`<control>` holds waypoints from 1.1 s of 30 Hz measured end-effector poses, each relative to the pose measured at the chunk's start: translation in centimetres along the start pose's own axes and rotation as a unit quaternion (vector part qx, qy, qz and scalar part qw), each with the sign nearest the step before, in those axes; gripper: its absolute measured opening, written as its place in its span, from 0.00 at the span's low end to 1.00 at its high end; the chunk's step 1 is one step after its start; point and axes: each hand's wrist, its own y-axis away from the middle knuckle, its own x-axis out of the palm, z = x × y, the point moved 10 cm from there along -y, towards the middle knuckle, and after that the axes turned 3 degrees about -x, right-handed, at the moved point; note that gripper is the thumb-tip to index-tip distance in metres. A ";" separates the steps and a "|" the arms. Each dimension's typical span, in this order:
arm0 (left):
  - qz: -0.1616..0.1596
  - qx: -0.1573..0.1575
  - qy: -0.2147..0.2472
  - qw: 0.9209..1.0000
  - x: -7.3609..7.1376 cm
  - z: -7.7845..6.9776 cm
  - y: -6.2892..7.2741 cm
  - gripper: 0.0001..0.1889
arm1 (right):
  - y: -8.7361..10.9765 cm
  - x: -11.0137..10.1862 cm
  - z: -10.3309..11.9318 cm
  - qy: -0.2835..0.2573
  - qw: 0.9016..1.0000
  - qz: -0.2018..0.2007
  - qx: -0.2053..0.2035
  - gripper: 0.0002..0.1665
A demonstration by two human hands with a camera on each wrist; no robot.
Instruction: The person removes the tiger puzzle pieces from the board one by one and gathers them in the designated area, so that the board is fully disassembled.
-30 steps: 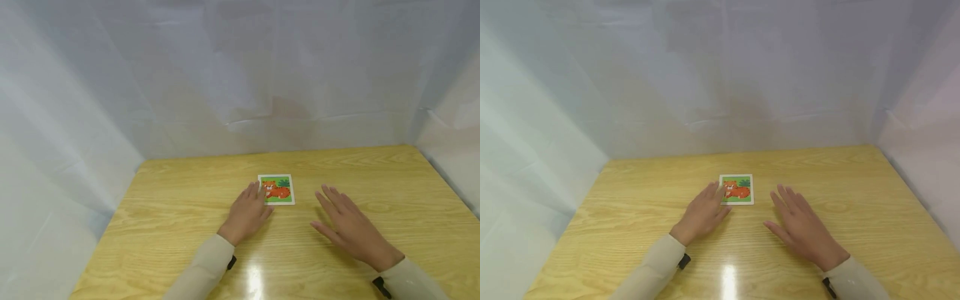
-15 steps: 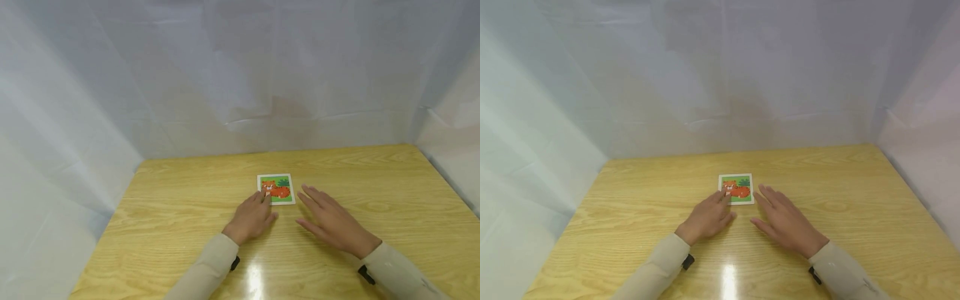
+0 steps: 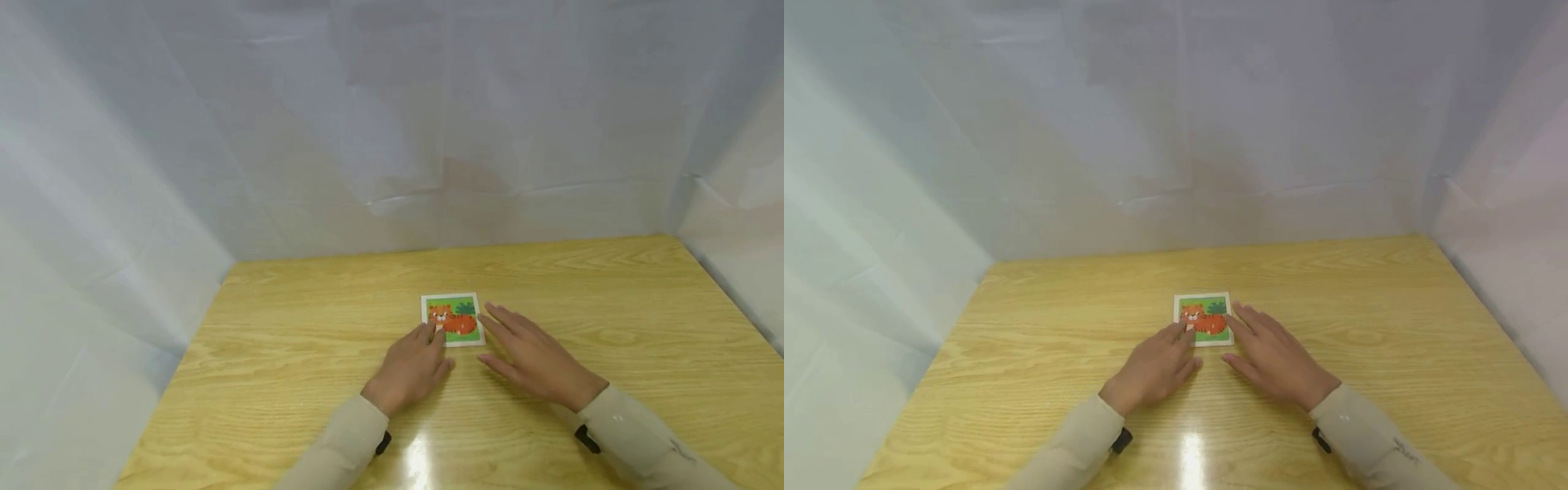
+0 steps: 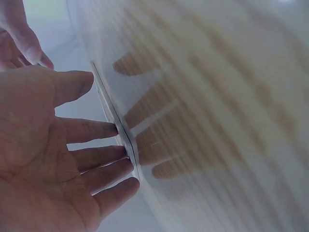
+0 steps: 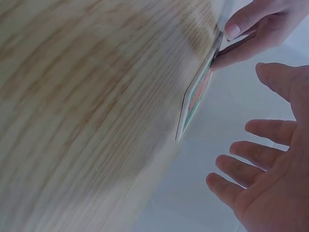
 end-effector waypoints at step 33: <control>-0.018 0.038 -0.058 0.997 -0.2 -2.8 2.2 0.30 | -0.7 4.2 -1.7 -0.067 0.987 0.133 0.065 0.40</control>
